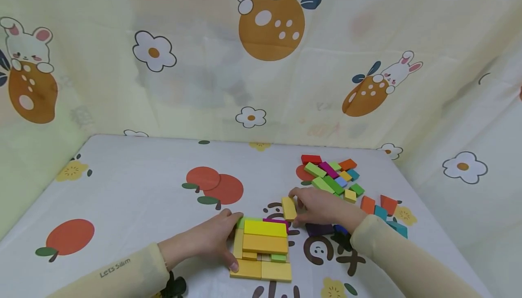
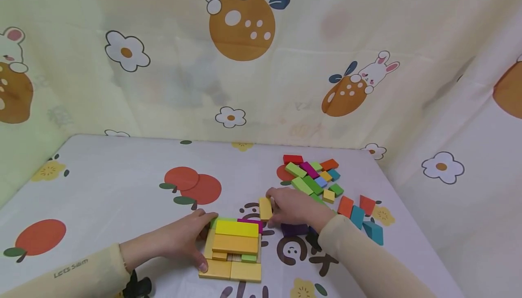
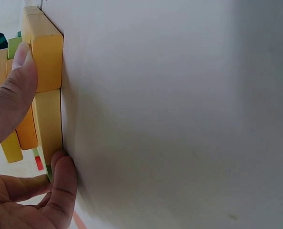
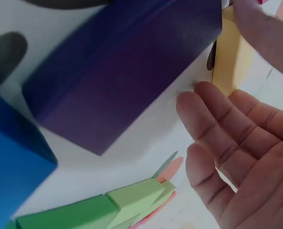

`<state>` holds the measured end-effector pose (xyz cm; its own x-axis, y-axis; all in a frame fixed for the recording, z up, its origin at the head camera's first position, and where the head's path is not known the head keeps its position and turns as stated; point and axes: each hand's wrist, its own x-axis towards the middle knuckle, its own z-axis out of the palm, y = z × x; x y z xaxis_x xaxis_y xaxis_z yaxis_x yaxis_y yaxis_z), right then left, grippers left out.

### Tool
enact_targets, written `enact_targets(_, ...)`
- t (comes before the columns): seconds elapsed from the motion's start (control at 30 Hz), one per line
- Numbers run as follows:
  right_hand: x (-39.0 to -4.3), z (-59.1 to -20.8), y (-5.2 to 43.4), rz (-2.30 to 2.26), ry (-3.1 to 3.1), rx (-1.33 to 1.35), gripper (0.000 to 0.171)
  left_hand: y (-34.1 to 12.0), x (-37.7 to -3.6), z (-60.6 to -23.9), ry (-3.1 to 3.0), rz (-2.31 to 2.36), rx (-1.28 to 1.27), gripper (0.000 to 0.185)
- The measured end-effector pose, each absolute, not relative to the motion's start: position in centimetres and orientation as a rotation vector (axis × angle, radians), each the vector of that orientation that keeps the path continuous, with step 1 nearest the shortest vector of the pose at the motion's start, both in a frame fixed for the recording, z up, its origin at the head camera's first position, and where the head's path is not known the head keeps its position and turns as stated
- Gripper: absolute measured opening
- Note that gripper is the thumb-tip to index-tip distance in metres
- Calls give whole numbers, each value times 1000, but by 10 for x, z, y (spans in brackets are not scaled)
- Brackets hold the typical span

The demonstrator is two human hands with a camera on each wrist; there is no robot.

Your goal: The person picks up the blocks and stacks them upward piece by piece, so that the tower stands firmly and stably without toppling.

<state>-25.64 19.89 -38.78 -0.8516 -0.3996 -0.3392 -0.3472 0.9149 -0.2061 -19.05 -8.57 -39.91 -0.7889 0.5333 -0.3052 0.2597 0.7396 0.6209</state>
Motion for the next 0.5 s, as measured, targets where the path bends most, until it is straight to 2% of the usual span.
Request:
enact_targets(0.33,-247,-376,200,-211,2792,-584,65,-85,-190,-399,2461,783,599,108)
enact_targets(0.5,-222,-353,183,-267,2852,-783,64,-86,-190,-399,2465,783,606,108)
